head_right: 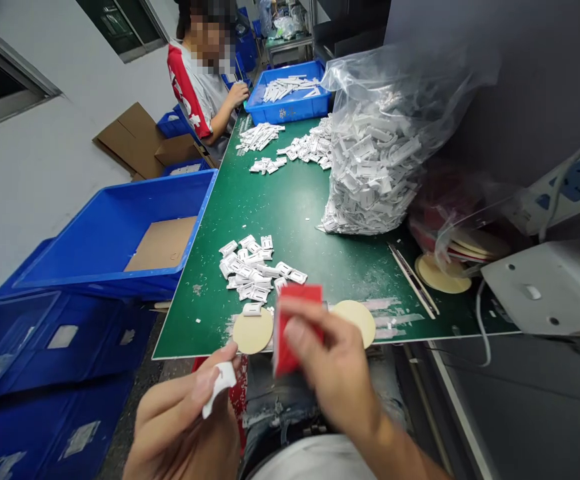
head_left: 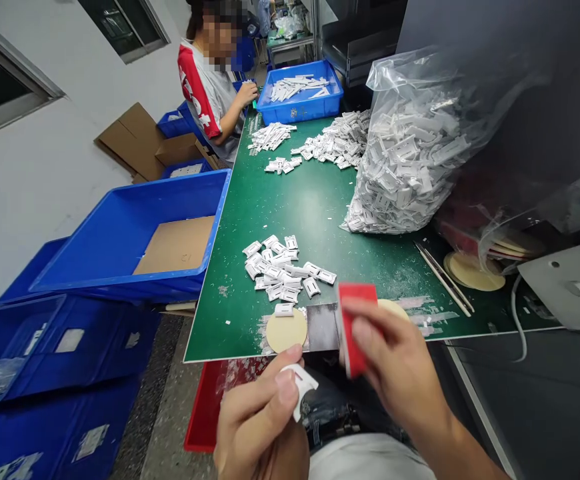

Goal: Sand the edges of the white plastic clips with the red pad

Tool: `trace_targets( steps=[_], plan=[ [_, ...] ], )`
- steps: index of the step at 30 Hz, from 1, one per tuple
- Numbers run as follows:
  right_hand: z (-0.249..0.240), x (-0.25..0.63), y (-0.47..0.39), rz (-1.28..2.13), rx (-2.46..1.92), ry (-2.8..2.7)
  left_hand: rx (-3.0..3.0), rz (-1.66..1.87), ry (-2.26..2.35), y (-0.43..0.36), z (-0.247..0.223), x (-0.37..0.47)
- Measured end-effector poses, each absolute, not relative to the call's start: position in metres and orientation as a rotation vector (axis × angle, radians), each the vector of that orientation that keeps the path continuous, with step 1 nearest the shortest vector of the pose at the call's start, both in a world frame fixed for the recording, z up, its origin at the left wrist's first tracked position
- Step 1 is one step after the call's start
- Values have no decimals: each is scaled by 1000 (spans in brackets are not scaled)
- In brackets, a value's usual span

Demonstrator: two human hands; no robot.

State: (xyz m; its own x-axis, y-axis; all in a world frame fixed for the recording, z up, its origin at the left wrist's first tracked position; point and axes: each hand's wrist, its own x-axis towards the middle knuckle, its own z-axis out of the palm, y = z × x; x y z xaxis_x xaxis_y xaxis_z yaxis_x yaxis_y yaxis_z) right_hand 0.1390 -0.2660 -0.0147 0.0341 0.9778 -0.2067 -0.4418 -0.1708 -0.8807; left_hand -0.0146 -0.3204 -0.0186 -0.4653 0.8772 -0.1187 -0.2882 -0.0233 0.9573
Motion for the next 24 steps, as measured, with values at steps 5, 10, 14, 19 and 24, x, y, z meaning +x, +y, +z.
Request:
trace_targets(
  steps=[5,10,14,19,24],
  plan=[
    [-4,143,-266,1494,-982,-847,1088,1965,1572,-321,-13,8],
    [3,135,-268,1632,-748,-1057,1333,2022,1605,-304,-6,21],
    [-9,136,-263,1452,-983,-828,1209,1986,1506,-292,-3,11],
    [-7,151,-266,1292,-972,-880,516,1411,1047,-284,14,-4],
    [15,159,-266,1584,-467,-1519,263,1043,840,-283,15,-14]
  ],
)
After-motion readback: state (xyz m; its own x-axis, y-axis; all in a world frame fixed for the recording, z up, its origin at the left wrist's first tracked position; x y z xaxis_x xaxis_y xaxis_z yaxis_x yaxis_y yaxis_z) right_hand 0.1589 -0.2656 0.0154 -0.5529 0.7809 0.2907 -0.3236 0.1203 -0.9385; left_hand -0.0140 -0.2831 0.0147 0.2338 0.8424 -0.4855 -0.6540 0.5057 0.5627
